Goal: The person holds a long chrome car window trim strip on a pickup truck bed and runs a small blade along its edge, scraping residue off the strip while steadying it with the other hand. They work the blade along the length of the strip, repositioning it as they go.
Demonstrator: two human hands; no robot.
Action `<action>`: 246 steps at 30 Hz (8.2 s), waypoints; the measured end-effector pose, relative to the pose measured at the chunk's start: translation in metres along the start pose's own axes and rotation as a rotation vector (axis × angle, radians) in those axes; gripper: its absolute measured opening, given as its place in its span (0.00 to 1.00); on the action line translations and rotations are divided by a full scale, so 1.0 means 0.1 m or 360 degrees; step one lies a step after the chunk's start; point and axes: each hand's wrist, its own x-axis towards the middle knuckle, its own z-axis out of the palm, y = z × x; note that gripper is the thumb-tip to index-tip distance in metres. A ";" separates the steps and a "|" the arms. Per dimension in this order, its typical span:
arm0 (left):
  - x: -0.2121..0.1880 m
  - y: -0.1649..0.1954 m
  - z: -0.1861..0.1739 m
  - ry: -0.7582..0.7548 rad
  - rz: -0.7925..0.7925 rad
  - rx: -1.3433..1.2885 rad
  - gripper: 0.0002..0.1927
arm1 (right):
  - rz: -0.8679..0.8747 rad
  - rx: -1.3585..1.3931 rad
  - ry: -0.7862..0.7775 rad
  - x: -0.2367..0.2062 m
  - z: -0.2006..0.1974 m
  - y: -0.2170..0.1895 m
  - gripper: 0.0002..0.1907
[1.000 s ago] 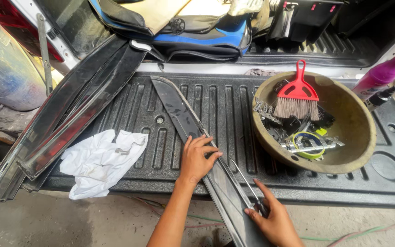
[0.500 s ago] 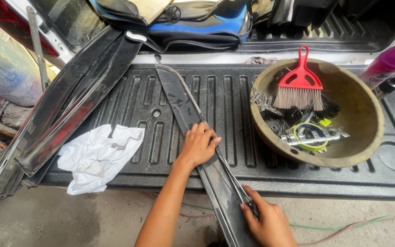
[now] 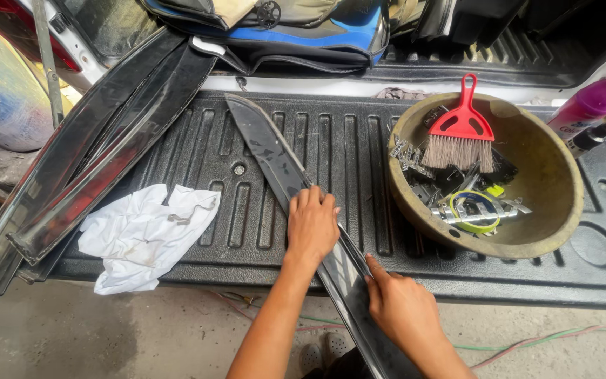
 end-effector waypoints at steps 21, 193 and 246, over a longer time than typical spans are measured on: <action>-0.02 -0.18 -0.06 0.0005 0.0018 -0.0339 0.10 | -0.0005 0.0355 0.0091 -0.18 0.15 -0.06 0.25; -0.16 -0.29 0.10 0.0218 -0.0003 -0.0285 0.10 | -0.0166 -0.0076 -0.0346 0.36 -0.59 -0.13 0.21; -0.13 -0.27 -0.01 0.0245 -0.0143 -0.0239 0.10 | -0.0183 0.0266 -0.0136 0.24 -0.29 -0.07 0.22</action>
